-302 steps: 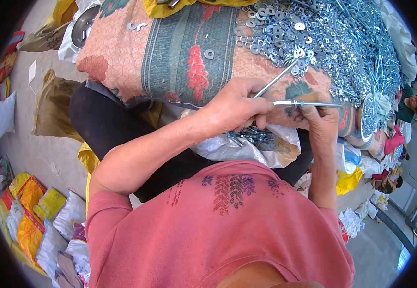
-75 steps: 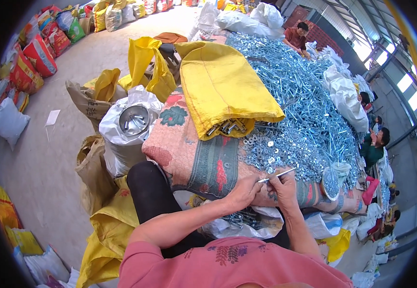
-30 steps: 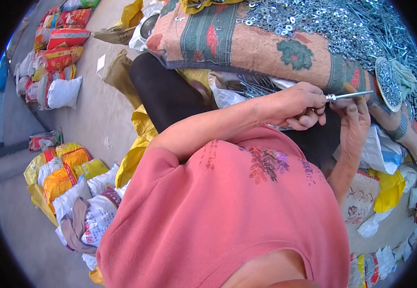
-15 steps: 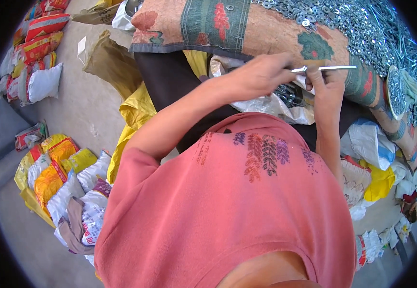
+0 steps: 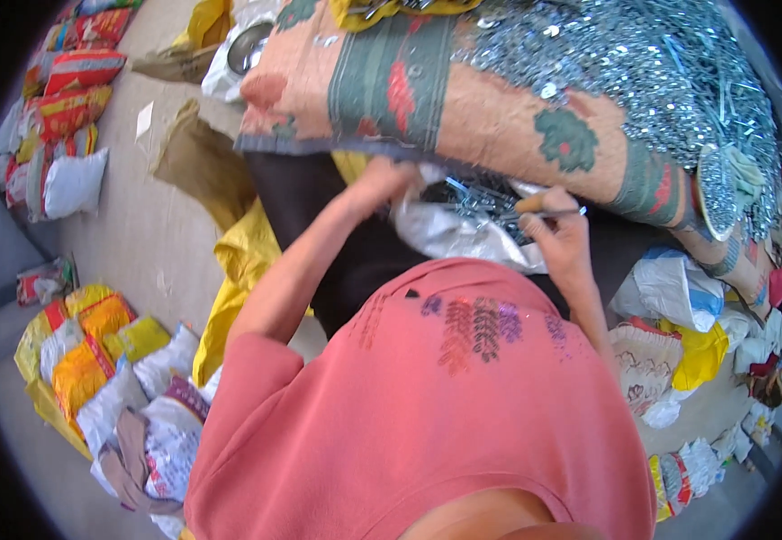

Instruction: The person assembles long bolts by hand, sliding washers and nuts onto them.

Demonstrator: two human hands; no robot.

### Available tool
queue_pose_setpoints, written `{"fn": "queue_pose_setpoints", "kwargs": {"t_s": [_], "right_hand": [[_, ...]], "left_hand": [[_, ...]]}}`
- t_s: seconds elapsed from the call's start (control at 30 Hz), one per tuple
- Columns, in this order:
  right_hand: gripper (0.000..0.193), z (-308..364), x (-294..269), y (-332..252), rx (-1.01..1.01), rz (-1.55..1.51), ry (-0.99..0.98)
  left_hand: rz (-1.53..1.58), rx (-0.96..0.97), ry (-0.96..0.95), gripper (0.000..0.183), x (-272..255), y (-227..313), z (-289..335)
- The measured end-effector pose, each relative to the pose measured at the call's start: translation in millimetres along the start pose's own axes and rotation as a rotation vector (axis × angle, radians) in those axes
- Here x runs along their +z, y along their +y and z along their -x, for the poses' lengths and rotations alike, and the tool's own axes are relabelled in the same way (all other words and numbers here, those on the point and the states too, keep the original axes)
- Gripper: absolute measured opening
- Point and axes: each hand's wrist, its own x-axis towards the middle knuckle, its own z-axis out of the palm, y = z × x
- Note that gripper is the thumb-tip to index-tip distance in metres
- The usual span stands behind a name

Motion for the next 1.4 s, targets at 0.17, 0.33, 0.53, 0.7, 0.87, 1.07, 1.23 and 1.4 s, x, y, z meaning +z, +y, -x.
{"fn": "queue_pose_setpoints", "kwargs": {"t_s": [0.17,0.33,0.53,0.7,0.87,1.07,1.23,1.4], "right_hand": [[0.015,14.6,-0.8,7.6,0.21,-0.406,0.014],[0.019,19.0,-11.4,-3.2,0.247,-0.562,0.01],[0.015,19.3,-22.0,-34.4,0.101,-0.714,0.001],[0.014,17.1,-14.0,-19.0,0.16,-0.598,0.089],[0.014,13.9,-4.3,5.0,0.291,-0.457,0.21],[0.021,14.6,-1.7,7.6,-0.021,0.513,0.077],[0.019,12.7,-6.1,-0.1,0.105,0.371,0.006],[0.016,12.4,-12.8,-4.0,0.139,0.349,0.001]], "left_hand": [[-0.231,0.173,-0.219,0.02,25.6,12.8,53.6],[-0.887,0.618,0.172,0.027,32.8,74.4,84.4],[0.223,0.177,-0.594,0.038,56.3,117.2,88.5],[-0.082,0.565,-0.349,0.024,92.7,92.2,66.5],[-0.549,0.774,-0.056,0.02,106.2,77.5,47.2],[-0.506,0.553,-0.167,0.025,72.8,84.5,49.9],[-0.378,0.911,0.227,0.017,28.3,128.5,1.5],[-0.834,0.912,0.711,0.016,-31.8,172.5,-102.7]]}}
